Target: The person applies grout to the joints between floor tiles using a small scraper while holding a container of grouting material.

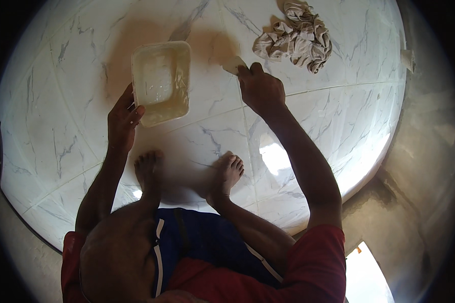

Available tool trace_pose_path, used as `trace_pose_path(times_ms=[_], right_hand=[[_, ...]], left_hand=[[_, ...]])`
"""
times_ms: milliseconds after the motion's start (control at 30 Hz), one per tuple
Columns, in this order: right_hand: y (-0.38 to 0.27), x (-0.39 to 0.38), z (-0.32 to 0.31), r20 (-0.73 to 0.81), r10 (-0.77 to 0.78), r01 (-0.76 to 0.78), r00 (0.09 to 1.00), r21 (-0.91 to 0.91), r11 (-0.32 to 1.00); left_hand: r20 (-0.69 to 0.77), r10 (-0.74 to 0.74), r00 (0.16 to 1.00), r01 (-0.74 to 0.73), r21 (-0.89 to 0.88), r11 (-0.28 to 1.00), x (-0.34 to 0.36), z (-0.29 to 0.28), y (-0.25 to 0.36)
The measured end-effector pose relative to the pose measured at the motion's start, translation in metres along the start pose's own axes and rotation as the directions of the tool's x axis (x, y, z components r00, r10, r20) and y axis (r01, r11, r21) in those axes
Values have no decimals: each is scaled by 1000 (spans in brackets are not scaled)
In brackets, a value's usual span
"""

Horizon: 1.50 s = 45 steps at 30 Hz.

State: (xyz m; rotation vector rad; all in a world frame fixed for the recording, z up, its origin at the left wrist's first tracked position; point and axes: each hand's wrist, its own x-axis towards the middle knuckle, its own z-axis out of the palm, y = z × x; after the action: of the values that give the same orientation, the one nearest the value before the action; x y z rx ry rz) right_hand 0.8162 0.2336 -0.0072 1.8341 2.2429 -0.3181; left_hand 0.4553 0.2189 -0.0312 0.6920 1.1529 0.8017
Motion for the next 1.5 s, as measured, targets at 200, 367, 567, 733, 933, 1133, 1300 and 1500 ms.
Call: trace_pose_path(times_ms=[200, 367, 567, 733, 933, 1133, 1300, 1500], right_hand=[[9, -59, -1, 90, 41, -37, 995, -53, 998], [-13, -55, -28, -140, -32, 44, 990, 86, 995], [-81, -13, -49, -105, -337, 344, 936, 63, 937], [-100, -23, -42, 131, -230, 224, 964, 62, 973], [-71, -39, -45, 15, -130, 125, 991, 185, 975], [20, -53, -24, -223, -89, 150, 971, 274, 950], [52, -38, 16, -288, -88, 173, 954, 287, 942], [78, -42, 41, -264, -196, 260, 944, 233, 937]], left_hand=[[-8, -50, 999, 50, 33, 998, -3, 1, 7], [-9, -129, 992, 129, 143, 981, -2, 9, 7], [122, -44, 992, 24, 157, 987, -2, 23, -5], [125, -40, 991, 9, 239, 971, -3, 38, 0], [85, -30, 996, 5, 281, 960, -4, 45, -4], [65, -35, 997, 15, 281, 960, 7, 42, -2], [61, -19, 998, 1, 297, 955, 10, 37, -3], [40, -31, 999, 20, 265, 964, 4, 33, -3]])
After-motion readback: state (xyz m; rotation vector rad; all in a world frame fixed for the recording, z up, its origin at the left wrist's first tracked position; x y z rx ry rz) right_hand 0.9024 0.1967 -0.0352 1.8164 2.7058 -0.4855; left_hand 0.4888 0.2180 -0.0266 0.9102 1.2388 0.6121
